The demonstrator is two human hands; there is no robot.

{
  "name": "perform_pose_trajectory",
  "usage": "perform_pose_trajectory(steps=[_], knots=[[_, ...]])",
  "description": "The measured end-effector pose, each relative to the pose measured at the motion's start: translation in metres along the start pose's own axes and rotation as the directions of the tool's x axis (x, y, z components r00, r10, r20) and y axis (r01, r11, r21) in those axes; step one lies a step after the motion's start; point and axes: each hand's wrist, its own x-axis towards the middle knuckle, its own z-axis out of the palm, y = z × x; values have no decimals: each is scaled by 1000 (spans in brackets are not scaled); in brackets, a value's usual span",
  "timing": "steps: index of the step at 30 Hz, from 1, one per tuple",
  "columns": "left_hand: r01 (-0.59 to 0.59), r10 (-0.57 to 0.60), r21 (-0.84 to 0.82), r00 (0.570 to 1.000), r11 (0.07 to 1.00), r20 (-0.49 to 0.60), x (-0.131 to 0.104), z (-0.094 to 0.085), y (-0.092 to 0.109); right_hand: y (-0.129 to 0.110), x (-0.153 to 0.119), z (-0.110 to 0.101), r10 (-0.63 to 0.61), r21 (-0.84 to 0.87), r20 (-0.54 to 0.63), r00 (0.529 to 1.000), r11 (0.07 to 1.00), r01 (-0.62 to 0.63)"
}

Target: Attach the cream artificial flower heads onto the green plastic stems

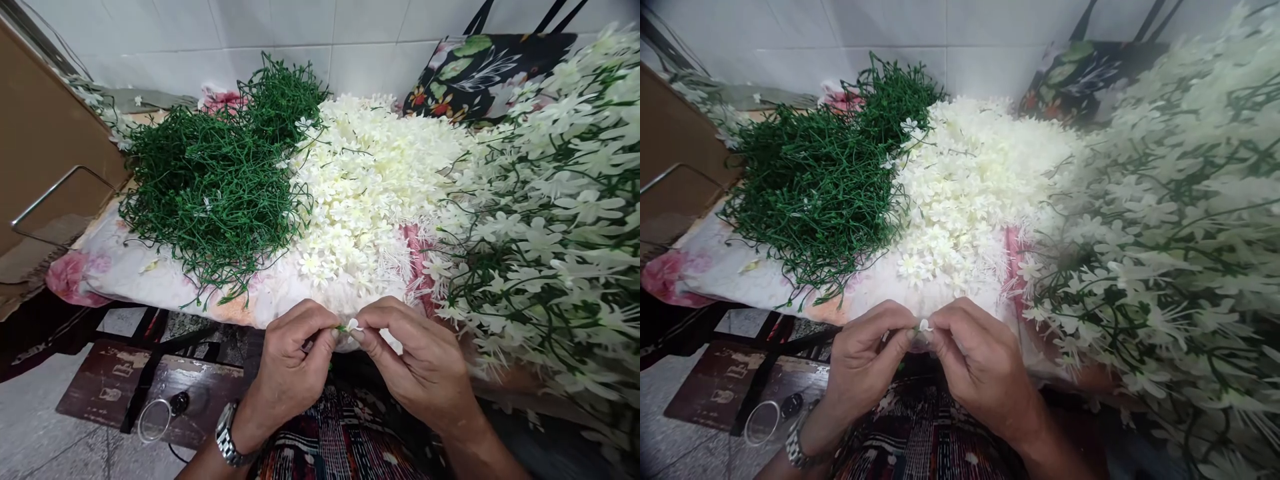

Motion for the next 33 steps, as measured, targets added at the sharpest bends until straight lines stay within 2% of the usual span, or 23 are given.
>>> perform_pose_trajectory(steps=[9, 20, 33], knots=[[-34, 32, 49, 999, 998, 35, -2, 7, -9, 3, -2, 5, -24, -122, -21, 999, 992, 21], [-5, -2, 99, 997, 995, 71, -2, 14, -19, 17, -7, 11, 22, -92, -1, 1000, 995, -22], [30, -34, 85, 999, 996, 42, -2, 15, -20, 16, -2, 14, 6, -78, -9, 1000, 997, -7]])
